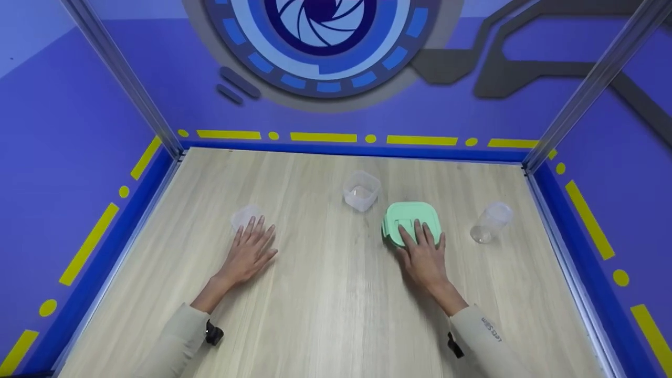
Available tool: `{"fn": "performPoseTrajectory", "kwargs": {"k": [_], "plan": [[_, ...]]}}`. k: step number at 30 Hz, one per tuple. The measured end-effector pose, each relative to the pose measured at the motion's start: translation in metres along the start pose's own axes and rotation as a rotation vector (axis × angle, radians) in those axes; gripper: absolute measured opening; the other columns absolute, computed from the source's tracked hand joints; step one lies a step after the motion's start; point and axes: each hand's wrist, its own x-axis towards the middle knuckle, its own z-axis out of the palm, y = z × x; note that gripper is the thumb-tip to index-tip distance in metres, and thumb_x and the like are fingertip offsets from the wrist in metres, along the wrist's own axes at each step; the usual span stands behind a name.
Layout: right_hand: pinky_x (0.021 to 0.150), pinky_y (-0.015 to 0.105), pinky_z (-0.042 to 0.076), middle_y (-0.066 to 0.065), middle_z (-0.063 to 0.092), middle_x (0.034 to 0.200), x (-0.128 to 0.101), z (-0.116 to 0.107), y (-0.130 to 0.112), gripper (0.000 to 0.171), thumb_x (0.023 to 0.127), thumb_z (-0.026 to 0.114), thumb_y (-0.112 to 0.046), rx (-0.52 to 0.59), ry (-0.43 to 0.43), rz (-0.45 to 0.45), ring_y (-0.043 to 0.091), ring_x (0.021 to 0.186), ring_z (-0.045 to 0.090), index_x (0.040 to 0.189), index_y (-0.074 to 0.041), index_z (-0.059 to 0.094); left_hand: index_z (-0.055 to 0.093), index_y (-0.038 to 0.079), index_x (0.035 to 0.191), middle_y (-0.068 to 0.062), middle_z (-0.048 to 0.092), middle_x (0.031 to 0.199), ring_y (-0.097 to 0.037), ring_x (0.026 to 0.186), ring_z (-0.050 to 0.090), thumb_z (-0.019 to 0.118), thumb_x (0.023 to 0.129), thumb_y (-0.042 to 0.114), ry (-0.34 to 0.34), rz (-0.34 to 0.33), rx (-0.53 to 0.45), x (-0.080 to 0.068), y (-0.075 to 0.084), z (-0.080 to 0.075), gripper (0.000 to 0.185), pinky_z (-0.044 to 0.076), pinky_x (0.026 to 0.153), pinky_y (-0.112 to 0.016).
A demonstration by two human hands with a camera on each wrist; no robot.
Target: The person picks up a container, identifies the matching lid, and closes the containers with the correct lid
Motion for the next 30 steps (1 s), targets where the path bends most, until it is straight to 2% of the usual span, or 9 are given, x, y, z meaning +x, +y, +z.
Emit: {"fn": "performPoseTrajectory", "kwargs": {"k": [7, 13, 16, 22, 30], "plan": [[0.114, 0.081, 0.010, 0.033, 0.032, 0.160, 0.022, -0.007, 0.025, 0.055, 0.102, 0.061, -0.023, 0.043, -0.049, 0.029, 0.054, 0.150, 0.026, 0.153, -0.008, 0.046, 0.040, 0.011, 0.157, -0.020, 0.024, 0.169, -0.041, 0.158, 0.017, 0.050, 0.104, 0.046, -0.012, -0.028, -0.008, -0.006, -0.006, -0.002, 0.064, 0.012, 0.126, -0.061], [0.114, 0.081, 0.005, 0.035, 0.024, 0.162, 0.034, -0.013, 0.048, 0.057, 0.104, 0.057, -0.025, 0.076, -0.111, 0.063, 0.056, 0.151, 0.019, 0.155, -0.004, 0.040, 0.036, 0.013, 0.160, -0.018, 0.020, 0.170, -0.038, 0.160, 0.013, 0.047, 0.105, 0.049, -0.059, -0.047, -0.006, -0.011, -0.004, -0.004, 0.066, 0.010, 0.127, -0.060], [0.114, 0.081, 0.003, 0.036, 0.020, 0.162, 0.040, -0.017, 0.056, 0.058, 0.105, 0.055, -0.026, 0.093, -0.140, 0.084, 0.056, 0.152, 0.015, 0.156, -0.004, 0.038, 0.037, 0.012, 0.159, -0.019, 0.021, 0.170, -0.040, 0.159, 0.015, 0.048, 0.105, 0.047, -0.051, -0.043, -0.005, -0.014, -0.004, -0.004, 0.065, 0.011, 0.126, -0.062], [0.113, 0.083, 0.001, 0.039, 0.018, 0.162, 0.052, -0.023, 0.061, 0.060, 0.105, 0.055, -0.027, 0.110, -0.160, 0.099, 0.058, 0.151, 0.014, 0.157, -0.003, 0.036, 0.037, 0.012, 0.159, -0.019, 0.022, 0.170, -0.039, 0.159, 0.015, 0.048, 0.105, 0.047, -0.047, -0.050, 0.005, -0.015, -0.005, -0.007, 0.065, 0.012, 0.126, -0.062], [0.112, 0.083, -0.001, 0.040, 0.011, 0.162, 0.060, -0.019, 0.057, 0.065, 0.106, 0.054, -0.031, 0.130, -0.185, 0.103, 0.058, 0.152, 0.007, 0.159, -0.003, 0.028, 0.037, 0.012, 0.159, -0.017, 0.022, 0.170, -0.039, 0.159, 0.016, 0.046, 0.105, 0.049, -0.040, -0.054, 0.022, -0.016, -0.008, -0.010, 0.065, 0.012, 0.126, -0.062]]}}
